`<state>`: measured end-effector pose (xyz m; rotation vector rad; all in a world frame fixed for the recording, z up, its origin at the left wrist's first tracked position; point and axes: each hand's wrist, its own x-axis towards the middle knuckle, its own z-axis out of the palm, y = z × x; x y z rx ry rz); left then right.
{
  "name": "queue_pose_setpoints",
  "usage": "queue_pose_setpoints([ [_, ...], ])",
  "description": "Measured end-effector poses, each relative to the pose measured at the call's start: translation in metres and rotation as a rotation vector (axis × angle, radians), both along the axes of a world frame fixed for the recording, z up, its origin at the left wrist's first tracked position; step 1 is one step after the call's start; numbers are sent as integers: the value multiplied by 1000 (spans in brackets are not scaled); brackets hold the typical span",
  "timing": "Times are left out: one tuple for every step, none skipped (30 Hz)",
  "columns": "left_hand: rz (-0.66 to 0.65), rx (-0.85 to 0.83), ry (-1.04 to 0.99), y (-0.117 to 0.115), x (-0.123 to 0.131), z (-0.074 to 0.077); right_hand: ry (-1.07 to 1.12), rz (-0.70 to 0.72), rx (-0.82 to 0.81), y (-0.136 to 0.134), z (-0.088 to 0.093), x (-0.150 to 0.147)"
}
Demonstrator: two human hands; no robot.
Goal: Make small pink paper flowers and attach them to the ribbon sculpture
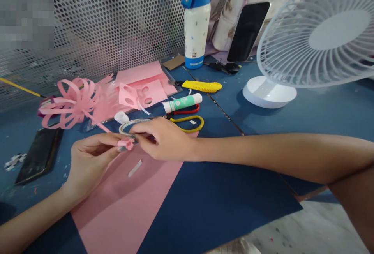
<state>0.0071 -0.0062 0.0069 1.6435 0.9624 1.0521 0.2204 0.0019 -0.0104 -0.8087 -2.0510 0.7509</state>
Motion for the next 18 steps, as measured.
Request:
queue_pose_setpoints([
  [-12, 48, 20, -1, 0, 2, 16, 1, -21, 0, 0, 0],
  [-37, 110, 47, -1, -1, 4, 30, 5, -41, 0, -1, 0],
  [-73, 177, 82, -2, -2, 6, 38, 9, -53, 1, -1, 1],
  [-114, 241, 121, -2, -3, 8, 37, 15, -51, 1, -2, 1],
  [-152, 296, 162, -1, -5, 10, 24, 19, -36, 2, -3, 2],
  [-174, 339, 193, -1, -6, 10, 2, 24, -7, 2, -4, 3],
  [-173, 370, 209, 1, -8, 11, -28, 26, 26, 3, -5, 3],
  [-151, 387, 214, 3, -9, 10, -57, 27, 53, 3, -6, 4],
  [-120, 391, 207, 5, -10, 10, -78, 26, 68, 3, -6, 4],
  [-94, 386, 193, 8, -10, 9, -89, 24, 76, 3, -7, 4],
  [-79, 371, 174, 10, -10, 8, -92, 20, 78, 4, -7, 4],
  [-80, 340, 158, 12, -10, 8, -92, 18, 78, 4, -8, 4],
  [-98, 294, 147, 13, -9, 7, -91, 15, 78, 5, -8, 4],
  [-126, 239, 142, 14, -9, 7, -89, 15, 78, 5, -8, 4],
  [-154, 181, 142, 15, -9, 7, -86, 15, 76, 6, -7, 4],
  [-179, 121, 149, 15, -9, 7, -82, 17, 71, 7, -7, 5],
  [-195, 60, 158, 15, -9, 7, -75, 19, 62, 8, -7, 5],
  [-200, 1, 159, 15, -9, 7, -64, 19, 51, 8, -8, 6],
])
